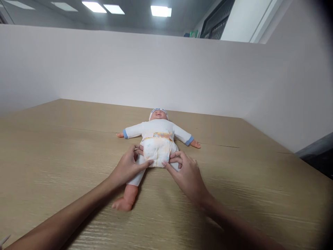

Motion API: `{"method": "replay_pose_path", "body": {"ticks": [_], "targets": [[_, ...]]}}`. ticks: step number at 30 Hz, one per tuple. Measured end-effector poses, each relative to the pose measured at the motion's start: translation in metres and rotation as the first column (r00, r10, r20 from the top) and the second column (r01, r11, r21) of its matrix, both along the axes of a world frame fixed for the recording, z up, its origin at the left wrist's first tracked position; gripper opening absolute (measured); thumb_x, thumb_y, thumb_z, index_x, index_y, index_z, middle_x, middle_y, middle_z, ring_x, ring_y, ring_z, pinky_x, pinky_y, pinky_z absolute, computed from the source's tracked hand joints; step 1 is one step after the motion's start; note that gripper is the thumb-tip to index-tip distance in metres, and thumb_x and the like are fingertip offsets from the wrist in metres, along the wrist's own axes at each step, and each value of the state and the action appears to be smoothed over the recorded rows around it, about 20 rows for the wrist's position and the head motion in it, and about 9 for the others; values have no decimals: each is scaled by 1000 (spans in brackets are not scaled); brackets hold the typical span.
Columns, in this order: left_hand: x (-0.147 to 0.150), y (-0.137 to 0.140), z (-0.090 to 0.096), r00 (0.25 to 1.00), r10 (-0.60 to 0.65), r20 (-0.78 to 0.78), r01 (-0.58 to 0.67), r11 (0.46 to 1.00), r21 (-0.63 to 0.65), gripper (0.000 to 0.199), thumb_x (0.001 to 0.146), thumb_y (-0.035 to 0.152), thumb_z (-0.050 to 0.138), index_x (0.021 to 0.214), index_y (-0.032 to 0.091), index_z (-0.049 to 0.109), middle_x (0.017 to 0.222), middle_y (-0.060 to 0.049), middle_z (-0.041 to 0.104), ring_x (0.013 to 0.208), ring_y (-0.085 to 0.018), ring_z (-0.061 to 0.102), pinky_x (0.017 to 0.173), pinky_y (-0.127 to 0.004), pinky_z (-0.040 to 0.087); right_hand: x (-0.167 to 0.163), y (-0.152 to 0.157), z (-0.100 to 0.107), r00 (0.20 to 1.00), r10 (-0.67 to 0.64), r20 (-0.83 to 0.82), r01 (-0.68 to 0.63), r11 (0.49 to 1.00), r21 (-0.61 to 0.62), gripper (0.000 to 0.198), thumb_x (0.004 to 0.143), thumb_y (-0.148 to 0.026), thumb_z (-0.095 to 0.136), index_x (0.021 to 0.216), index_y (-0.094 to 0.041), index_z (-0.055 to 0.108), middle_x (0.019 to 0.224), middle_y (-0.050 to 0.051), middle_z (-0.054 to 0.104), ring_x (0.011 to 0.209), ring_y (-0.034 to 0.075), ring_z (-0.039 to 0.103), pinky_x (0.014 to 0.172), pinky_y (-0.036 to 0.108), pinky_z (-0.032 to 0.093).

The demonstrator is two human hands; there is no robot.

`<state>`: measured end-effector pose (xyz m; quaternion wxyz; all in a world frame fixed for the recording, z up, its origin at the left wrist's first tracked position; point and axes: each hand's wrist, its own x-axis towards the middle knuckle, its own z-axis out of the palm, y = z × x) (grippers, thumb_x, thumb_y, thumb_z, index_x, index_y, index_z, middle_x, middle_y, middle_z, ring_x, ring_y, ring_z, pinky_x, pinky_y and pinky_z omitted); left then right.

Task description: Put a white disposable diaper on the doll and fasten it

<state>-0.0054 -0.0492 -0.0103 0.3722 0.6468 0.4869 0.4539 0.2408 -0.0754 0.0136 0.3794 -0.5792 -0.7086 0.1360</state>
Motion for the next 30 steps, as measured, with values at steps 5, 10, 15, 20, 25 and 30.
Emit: {"method": "replay_pose_path", "body": {"ticks": [5, 10, 15, 20, 25, 30], "targets": [[0, -5, 8, 996, 68, -56, -74, 992, -101, 44, 84, 50, 85, 110, 22, 62, 116, -6, 74, 100, -25, 71, 91, -39, 52, 2, 0, 7, 999, 18, -28, -20, 998, -63, 25, 96, -48, 79, 96, -27, 65, 94, 1, 87, 100, 31, 79, 103, 49, 44], [-2, -5, 13, 997, 55, -46, -62, 986, -158, 51, 81, 56, 88, 110, 21, 65, 115, -8, 76, 103, -27, 72, 92, -40, 52, 4, 0, 9, 997, 59, 43, -56, 997, -57, 22, 98, -48, 77, 94, -27, 74, 95, 3, 87, 101, 33, 78, 100, 48, 44], [-5, -3, 19, 996, -75, 37, 81, 981, -178, 49, 83, 56, 86, 112, 20, 70, 115, -9, 78, 109, -29, 73, 97, -41, 53, 2, 0, 7, 985, 54, 161, -52, 998, -17, 21, 99, -47, 78, 92, -28, 83, 91, 5, 84, 95, 32, 73, 92, 45, 44], [-5, -3, 22, 991, -33, 127, 70, 950, -303, 60, 77, 57, 91, 116, 20, 64, 100, -4, 75, 97, -26, 72, 84, -36, 53, -1, 0, 7, 988, 57, 141, -46, 996, -79, 18, 95, -45, 83, 95, -27, 83, 91, 4, 81, 97, 31, 69, 91, 43, 45], [-6, -2, 20, 980, -1, 198, 73, 932, -354, 63, 76, 57, 94, 115, 20, 62, 101, -4, 76, 91, -23, 72, 78, -34, 53, -2, -1, 6, 992, 69, 103, -57, 992, -114, 15, 95, -41, 83, 97, -26, 79, 99, 2, 82, 102, 31, 67, 95, 44, 44], [-9, -1, 24, 984, -145, 105, 168, 952, -255, 49, 85, 59, 87, 112, 20, 75, 109, -7, 80, 103, -27, 73, 87, -36, 53, -2, -2, 4, 994, 69, 84, -61, 994, -96, 13, 96, -39, 82, 93, -27, 77, 98, 2, 82, 102, 30, 67, 94, 42, 43]]}}
